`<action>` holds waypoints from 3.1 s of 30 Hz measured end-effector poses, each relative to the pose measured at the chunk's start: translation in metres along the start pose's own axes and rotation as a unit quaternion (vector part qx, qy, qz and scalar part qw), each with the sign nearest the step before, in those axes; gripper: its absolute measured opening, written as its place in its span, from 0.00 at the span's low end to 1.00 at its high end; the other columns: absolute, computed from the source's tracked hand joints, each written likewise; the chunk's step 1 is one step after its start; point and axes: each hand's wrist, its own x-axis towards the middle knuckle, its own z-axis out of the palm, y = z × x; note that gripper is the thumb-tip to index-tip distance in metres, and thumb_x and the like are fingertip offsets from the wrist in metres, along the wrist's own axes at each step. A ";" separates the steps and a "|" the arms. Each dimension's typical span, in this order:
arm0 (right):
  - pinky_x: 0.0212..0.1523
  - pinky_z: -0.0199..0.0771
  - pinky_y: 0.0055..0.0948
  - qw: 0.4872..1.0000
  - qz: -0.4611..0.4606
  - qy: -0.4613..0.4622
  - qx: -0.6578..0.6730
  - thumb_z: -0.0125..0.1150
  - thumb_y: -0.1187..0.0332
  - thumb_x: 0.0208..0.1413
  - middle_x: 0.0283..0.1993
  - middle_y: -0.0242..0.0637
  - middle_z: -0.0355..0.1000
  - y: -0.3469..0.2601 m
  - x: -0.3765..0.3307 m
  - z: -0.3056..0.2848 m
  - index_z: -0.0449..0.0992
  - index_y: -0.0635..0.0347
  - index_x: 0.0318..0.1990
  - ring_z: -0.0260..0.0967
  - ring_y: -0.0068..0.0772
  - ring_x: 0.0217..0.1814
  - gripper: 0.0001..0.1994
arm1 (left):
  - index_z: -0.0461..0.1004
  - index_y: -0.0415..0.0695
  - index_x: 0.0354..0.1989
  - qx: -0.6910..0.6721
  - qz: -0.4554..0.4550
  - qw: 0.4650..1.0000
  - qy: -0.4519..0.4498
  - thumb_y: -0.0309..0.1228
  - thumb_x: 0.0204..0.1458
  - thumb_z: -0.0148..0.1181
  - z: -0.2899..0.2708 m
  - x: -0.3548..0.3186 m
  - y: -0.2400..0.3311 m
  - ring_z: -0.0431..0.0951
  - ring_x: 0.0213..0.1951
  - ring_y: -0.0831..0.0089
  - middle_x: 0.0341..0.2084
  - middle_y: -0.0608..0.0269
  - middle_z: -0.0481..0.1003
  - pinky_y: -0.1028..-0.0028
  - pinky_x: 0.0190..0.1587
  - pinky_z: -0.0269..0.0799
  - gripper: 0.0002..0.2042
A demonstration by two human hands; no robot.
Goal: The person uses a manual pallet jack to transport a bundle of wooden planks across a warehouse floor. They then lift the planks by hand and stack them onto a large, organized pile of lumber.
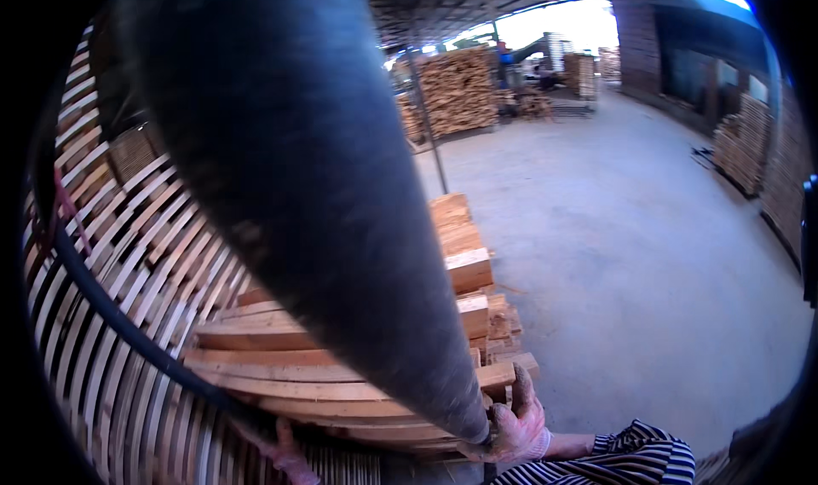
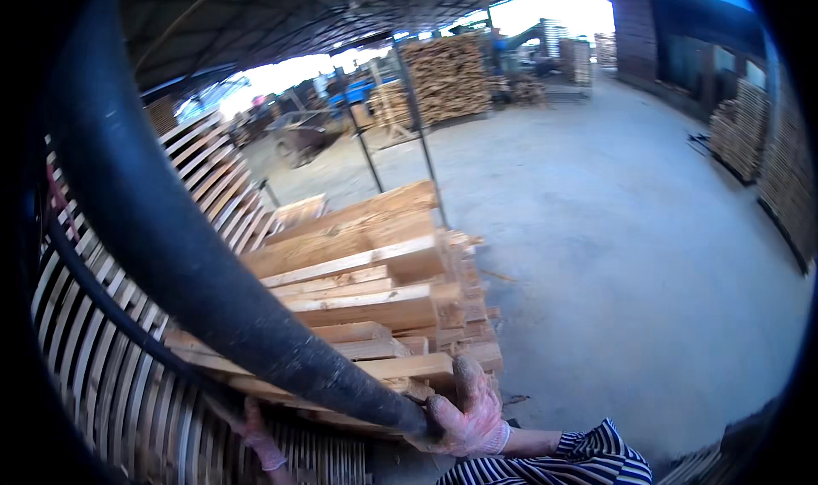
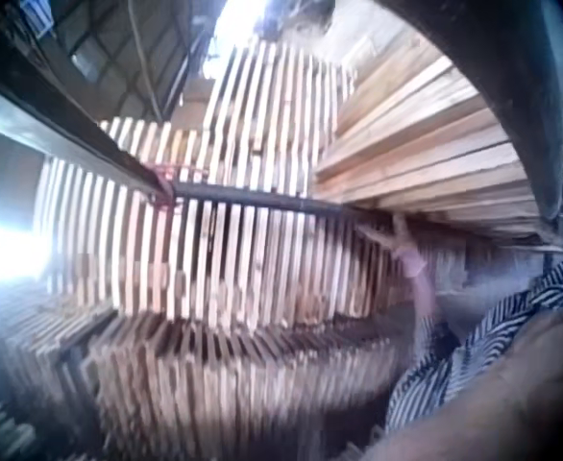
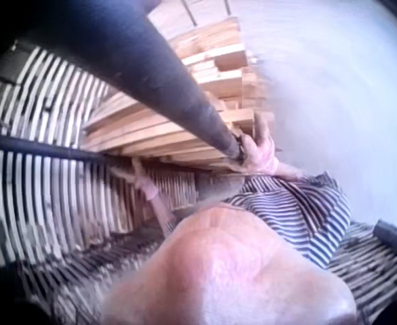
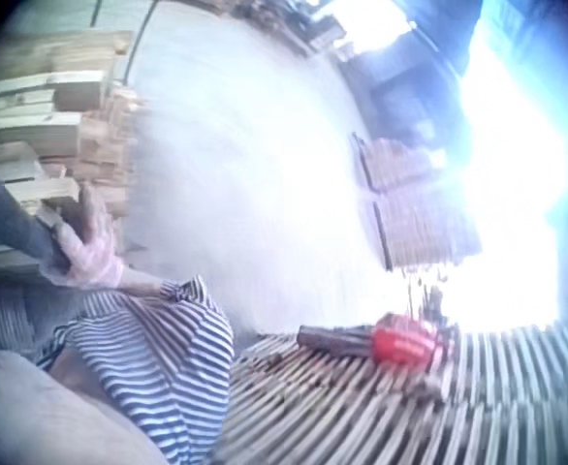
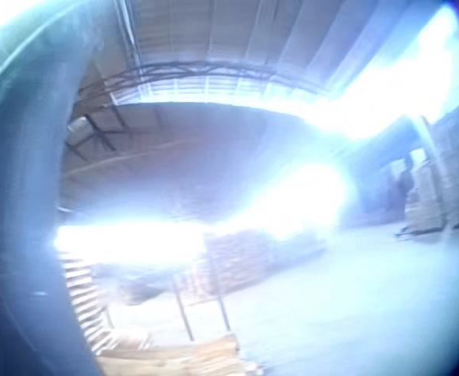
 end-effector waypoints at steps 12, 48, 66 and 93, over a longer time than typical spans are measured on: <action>0.58 0.78 0.52 0.936 0.312 0.115 -0.114 0.85 0.56 0.33 0.71 0.61 0.58 -0.057 -0.048 0.055 0.60 0.62 0.71 0.65 0.65 0.68 0.55 | 0.45 0.38 0.77 -0.031 0.072 0.996 -0.052 0.44 0.55 0.74 0.001 0.019 -0.020 0.74 0.55 0.59 0.61 0.47 0.69 0.64 0.59 0.73 0.50; 0.55 0.78 0.42 0.849 0.408 0.314 -0.119 0.70 0.61 0.61 0.57 0.56 0.72 0.090 0.032 0.158 0.66 0.73 0.64 0.73 0.44 0.55 0.31 | 0.50 0.37 0.76 -0.066 -0.030 0.997 0.016 0.41 0.61 0.62 0.161 0.041 -0.096 0.60 0.71 0.54 0.72 0.45 0.58 0.56 0.72 0.56 0.40; 0.48 0.75 0.31 0.945 0.226 0.225 -0.069 0.81 0.54 0.48 0.38 0.37 0.79 0.256 0.161 0.285 0.76 0.67 0.50 0.74 0.30 0.39 0.30 | 0.50 0.37 0.76 -0.090 -0.035 0.995 -0.026 0.41 0.64 0.61 0.339 0.177 -0.150 0.54 0.71 0.54 0.74 0.43 0.49 0.64 0.72 0.53 0.38; 0.54 0.74 0.36 0.945 0.237 0.221 -0.050 0.68 0.67 0.60 0.48 0.39 0.77 0.274 0.183 0.308 0.73 0.59 0.57 0.74 0.36 0.51 0.19 | 0.57 0.48 0.74 -0.129 0.003 0.990 -0.054 0.24 0.52 0.71 0.422 0.202 -0.191 0.78 0.49 0.68 0.54 0.56 0.74 0.71 0.58 0.77 0.40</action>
